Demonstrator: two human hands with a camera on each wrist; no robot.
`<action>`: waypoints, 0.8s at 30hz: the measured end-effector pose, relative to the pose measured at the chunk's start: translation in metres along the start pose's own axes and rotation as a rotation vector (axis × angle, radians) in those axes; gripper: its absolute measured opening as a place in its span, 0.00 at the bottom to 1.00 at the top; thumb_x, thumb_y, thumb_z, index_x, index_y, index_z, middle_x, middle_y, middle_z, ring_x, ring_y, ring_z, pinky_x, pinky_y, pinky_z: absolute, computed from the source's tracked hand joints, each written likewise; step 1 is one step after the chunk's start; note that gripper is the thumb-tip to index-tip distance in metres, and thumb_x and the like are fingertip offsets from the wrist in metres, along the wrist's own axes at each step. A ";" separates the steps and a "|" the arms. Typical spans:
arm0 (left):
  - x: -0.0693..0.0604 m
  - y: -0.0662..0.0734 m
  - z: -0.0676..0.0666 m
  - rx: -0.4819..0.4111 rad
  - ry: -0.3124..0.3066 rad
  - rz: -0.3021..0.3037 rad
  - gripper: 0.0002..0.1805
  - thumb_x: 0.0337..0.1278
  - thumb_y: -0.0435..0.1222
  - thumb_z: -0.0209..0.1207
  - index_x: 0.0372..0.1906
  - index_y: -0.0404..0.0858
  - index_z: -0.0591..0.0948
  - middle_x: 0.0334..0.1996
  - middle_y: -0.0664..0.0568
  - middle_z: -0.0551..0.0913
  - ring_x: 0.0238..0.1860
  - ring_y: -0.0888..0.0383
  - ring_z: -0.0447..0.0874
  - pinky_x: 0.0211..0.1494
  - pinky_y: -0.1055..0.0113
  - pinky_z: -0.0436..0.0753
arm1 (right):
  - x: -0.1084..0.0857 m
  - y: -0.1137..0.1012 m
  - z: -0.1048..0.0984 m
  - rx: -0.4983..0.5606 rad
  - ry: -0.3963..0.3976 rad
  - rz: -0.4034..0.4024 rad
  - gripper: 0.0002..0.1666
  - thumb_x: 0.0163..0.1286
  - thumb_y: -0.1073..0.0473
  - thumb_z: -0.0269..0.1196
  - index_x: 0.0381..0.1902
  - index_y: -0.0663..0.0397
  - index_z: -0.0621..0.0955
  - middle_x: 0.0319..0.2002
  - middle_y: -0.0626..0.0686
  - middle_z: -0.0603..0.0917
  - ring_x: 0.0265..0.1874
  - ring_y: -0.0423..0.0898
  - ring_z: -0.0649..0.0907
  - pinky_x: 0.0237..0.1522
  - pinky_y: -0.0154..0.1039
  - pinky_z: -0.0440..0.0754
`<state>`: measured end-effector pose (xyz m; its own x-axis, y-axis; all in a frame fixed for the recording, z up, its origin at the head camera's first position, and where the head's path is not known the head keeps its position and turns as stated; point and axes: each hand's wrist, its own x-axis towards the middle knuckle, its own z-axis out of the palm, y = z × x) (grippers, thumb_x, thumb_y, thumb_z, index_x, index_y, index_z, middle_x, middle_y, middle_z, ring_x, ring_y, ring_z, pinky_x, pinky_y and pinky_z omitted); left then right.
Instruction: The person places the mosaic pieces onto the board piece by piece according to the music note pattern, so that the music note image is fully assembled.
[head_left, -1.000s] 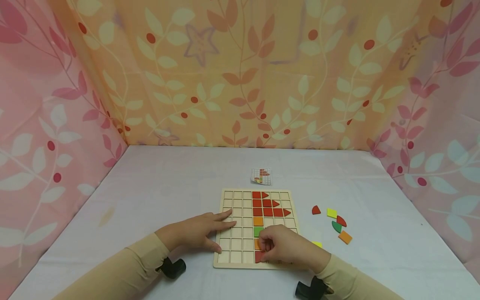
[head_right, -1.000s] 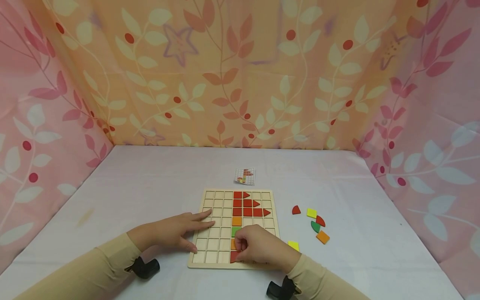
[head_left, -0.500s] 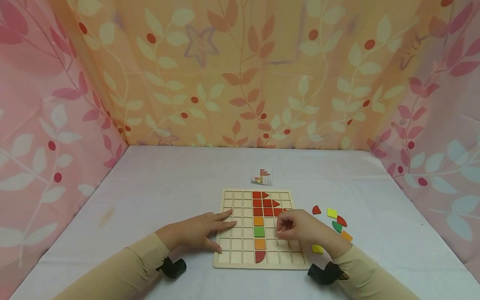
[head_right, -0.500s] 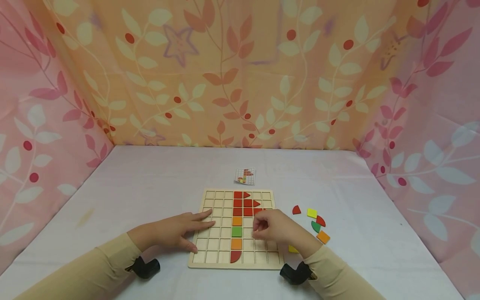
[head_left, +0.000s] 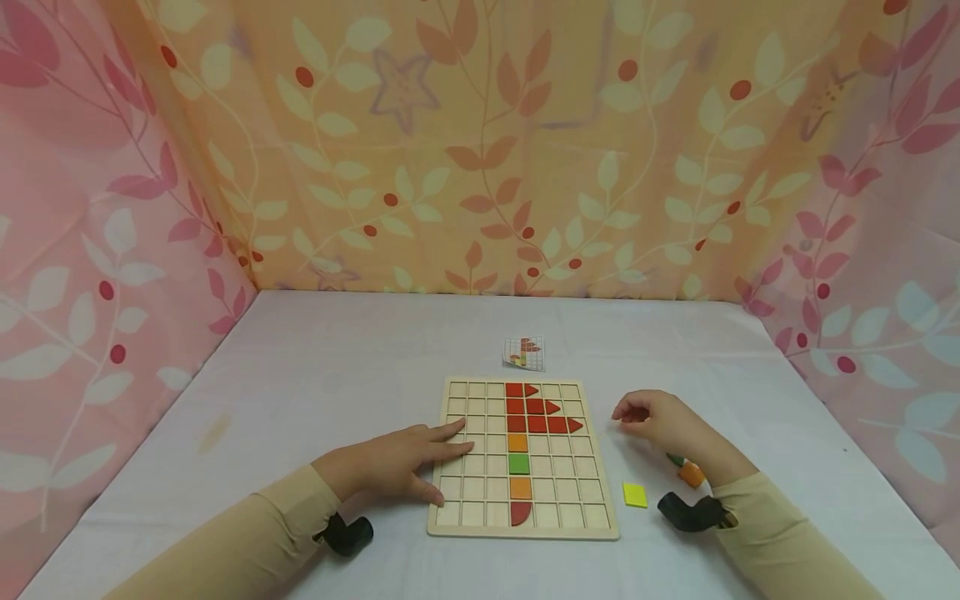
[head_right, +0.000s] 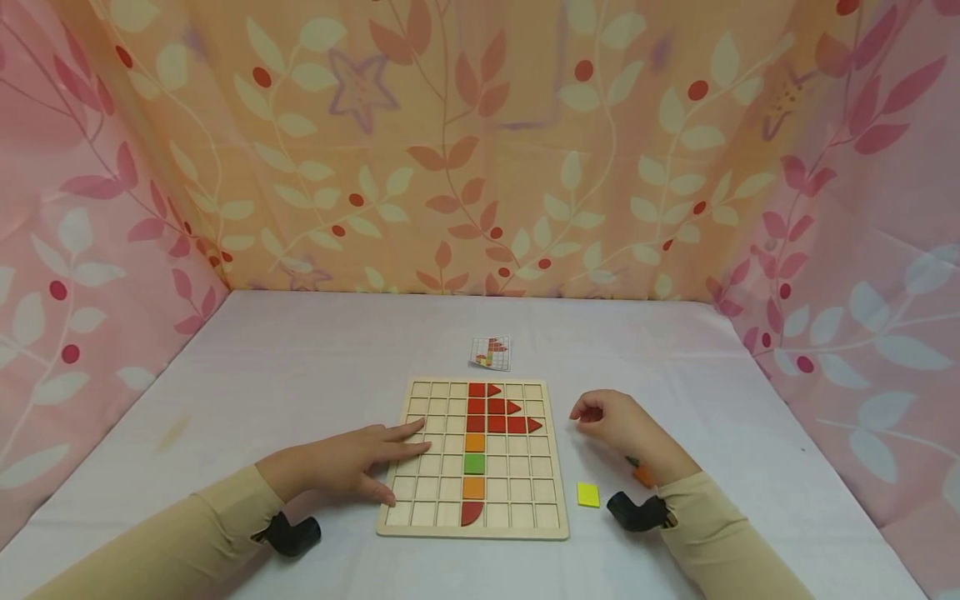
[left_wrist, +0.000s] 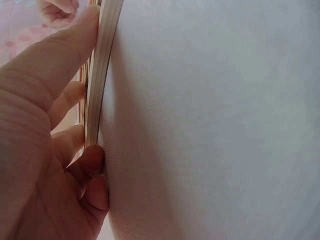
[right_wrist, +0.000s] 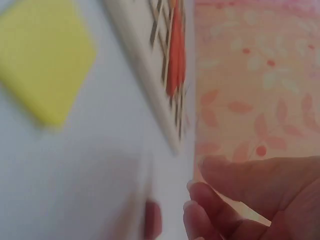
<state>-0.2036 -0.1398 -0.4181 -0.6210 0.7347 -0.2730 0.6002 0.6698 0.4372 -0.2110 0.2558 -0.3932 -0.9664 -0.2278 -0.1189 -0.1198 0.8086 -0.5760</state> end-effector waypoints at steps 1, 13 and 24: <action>0.000 0.000 0.000 0.001 0.000 0.001 0.44 0.41 0.65 0.55 0.68 0.66 0.54 0.72 0.65 0.42 0.70 0.48 0.49 0.65 0.48 0.59 | 0.002 0.005 -0.001 -0.015 0.006 0.012 0.05 0.58 0.64 0.64 0.33 0.51 0.81 0.30 0.48 0.78 0.32 0.46 0.73 0.32 0.38 0.72; 0.002 0.002 -0.001 -0.001 -0.002 0.001 0.44 0.41 0.65 0.55 0.68 0.65 0.55 0.72 0.62 0.43 0.69 0.48 0.49 0.65 0.48 0.58 | 0.014 0.032 -0.009 -0.091 -0.032 0.128 0.12 0.53 0.65 0.66 0.38 0.50 0.82 0.34 0.50 0.77 0.33 0.49 0.72 0.33 0.40 0.75; 0.002 0.000 0.000 -0.008 0.000 -0.001 0.44 0.40 0.65 0.55 0.68 0.65 0.55 0.72 0.63 0.42 0.69 0.49 0.50 0.65 0.49 0.59 | 0.018 0.032 -0.012 -0.115 -0.073 0.120 0.11 0.51 0.63 0.69 0.30 0.51 0.77 0.27 0.50 0.75 0.29 0.47 0.72 0.29 0.38 0.71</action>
<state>-0.2052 -0.1381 -0.4188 -0.6219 0.7339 -0.2732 0.5952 0.6697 0.4441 -0.2353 0.2835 -0.4043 -0.9567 -0.1616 -0.2422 -0.0338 0.8880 -0.4586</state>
